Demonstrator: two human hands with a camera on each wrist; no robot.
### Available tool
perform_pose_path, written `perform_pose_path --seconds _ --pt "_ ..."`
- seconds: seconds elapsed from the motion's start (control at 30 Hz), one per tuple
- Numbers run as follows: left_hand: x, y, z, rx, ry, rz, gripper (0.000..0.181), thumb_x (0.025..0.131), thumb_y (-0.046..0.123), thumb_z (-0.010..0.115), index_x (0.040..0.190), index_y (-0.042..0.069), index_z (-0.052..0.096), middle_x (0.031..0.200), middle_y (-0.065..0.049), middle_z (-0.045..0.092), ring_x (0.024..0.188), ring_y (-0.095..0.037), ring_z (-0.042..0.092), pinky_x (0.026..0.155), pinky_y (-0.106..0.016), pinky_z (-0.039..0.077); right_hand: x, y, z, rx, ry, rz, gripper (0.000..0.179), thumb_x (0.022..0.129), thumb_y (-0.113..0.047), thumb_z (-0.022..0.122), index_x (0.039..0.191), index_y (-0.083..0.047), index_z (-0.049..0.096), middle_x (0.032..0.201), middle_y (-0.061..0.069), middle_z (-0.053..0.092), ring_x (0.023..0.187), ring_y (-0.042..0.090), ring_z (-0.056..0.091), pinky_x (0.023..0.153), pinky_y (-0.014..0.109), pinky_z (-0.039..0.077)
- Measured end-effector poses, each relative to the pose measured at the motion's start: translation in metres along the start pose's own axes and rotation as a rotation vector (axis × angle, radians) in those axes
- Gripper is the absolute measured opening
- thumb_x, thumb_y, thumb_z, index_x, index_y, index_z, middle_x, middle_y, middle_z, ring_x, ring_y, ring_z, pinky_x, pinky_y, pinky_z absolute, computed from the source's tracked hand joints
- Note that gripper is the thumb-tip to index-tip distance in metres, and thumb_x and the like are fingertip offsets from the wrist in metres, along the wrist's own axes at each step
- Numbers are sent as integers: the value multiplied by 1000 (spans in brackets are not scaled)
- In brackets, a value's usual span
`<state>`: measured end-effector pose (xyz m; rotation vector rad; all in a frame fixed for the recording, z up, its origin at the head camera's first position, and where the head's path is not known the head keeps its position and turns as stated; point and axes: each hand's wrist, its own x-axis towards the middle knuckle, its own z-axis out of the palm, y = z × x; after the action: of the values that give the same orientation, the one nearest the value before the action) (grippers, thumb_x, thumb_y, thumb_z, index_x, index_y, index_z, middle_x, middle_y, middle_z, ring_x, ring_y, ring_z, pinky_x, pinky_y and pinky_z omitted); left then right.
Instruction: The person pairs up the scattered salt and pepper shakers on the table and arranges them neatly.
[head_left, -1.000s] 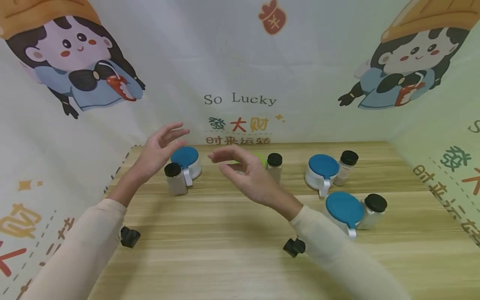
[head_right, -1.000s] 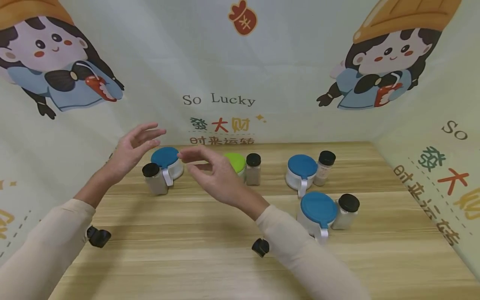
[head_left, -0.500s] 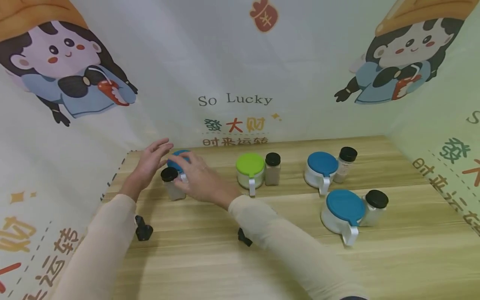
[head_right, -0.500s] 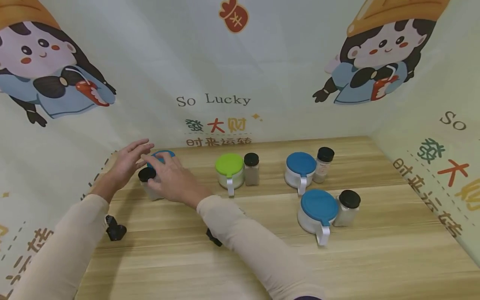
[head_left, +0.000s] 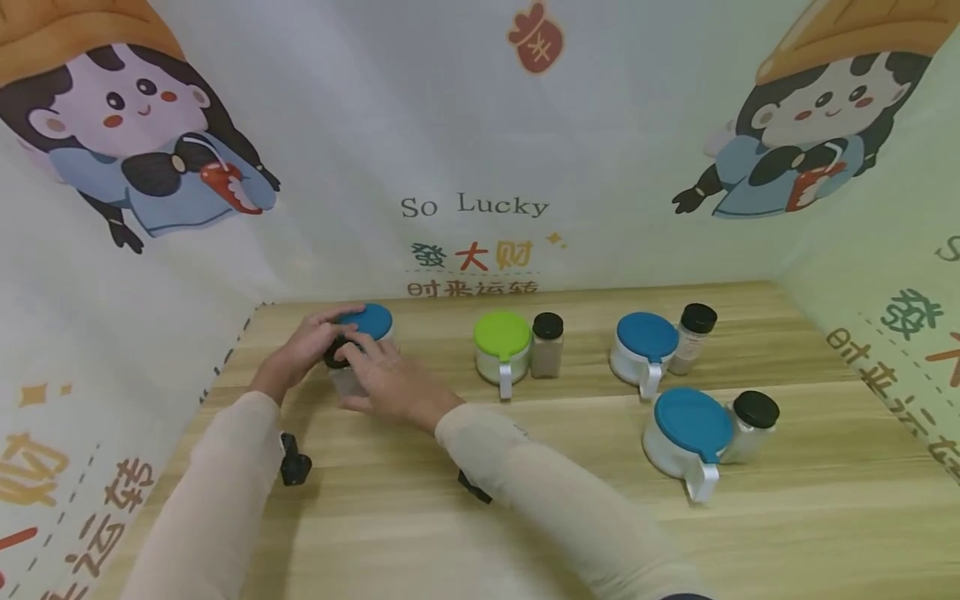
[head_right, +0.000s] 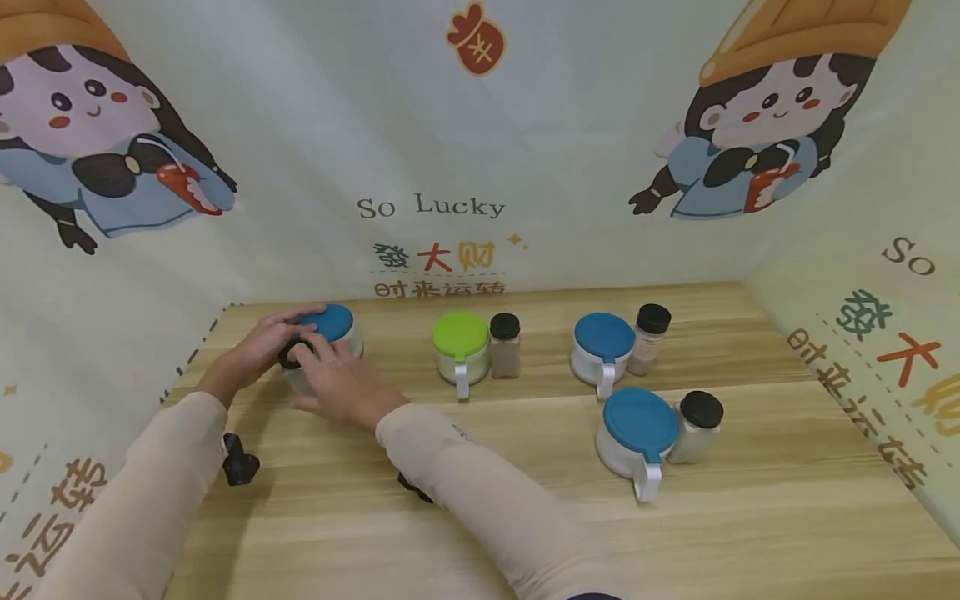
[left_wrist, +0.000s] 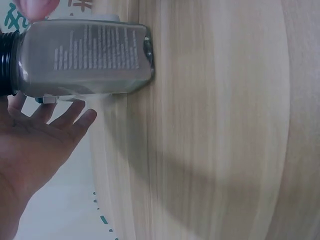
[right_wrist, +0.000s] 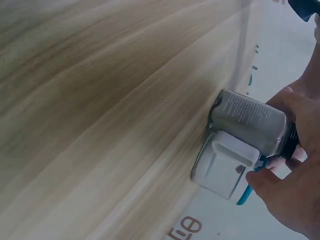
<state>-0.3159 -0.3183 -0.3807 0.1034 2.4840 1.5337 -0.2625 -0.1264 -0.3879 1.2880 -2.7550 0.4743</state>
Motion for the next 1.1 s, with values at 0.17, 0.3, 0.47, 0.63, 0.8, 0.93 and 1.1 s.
perform_pose_path --seconds 0.17,0.3,0.47,0.63,0.8,0.93,1.1 --pt "1 -1 5 -6 3 -12 53 109 19 46 160 11 33 166 -22 14 146 -47 22 114 -59 28 1 0 1 -185 145 -136 48 100 -45 64 128 -9 50 127 4 54 115 22 51 101 28 40" --pt "0 -6 7 38 16 2 52 111 23 40 161 11 30 166 -23 11 146 -49 20 114 -62 24 -6 -2 0 -227 182 -183 46 99 -41 67 128 -8 53 123 8 53 103 19 54 88 25 46" --pt "-5 -15 4 127 51 104 50 113 23 33 160 6 29 165 -26 10 148 -49 14 115 -63 18 -19 0 0 -29 124 -139 45 99 -37 68 130 -9 50 123 11 53 104 18 58 83 22 49" --pt "-17 -19 -1 237 80 172 49 113 22 35 158 4 33 163 -27 18 145 -50 23 112 -65 25 -29 11 -3 150 68 -57 46 101 -33 66 134 -11 44 121 10 59 106 17 61 84 24 52" --pt "-28 -22 0 267 61 226 46 112 20 38 154 -1 38 162 -27 22 143 -51 26 107 -64 32 -36 23 -8 215 32 37 51 98 -22 70 138 -13 39 124 12 58 109 18 60 91 27 50" --pt "-39 -26 0 264 40 228 45 112 18 37 153 0 39 161 -30 20 143 -53 24 107 -65 31 -41 28 -7 221 14 99 56 98 -18 69 143 -16 35 126 16 57 102 21 63 85 29 53" --pt "-47 -28 4 301 3 210 47 113 25 36 156 6 39 162 -28 20 144 -53 23 109 -68 27 -45 31 -3 196 25 163 57 104 -18 60 152 -18 29 134 21 52 97 25 66 77 30 56"
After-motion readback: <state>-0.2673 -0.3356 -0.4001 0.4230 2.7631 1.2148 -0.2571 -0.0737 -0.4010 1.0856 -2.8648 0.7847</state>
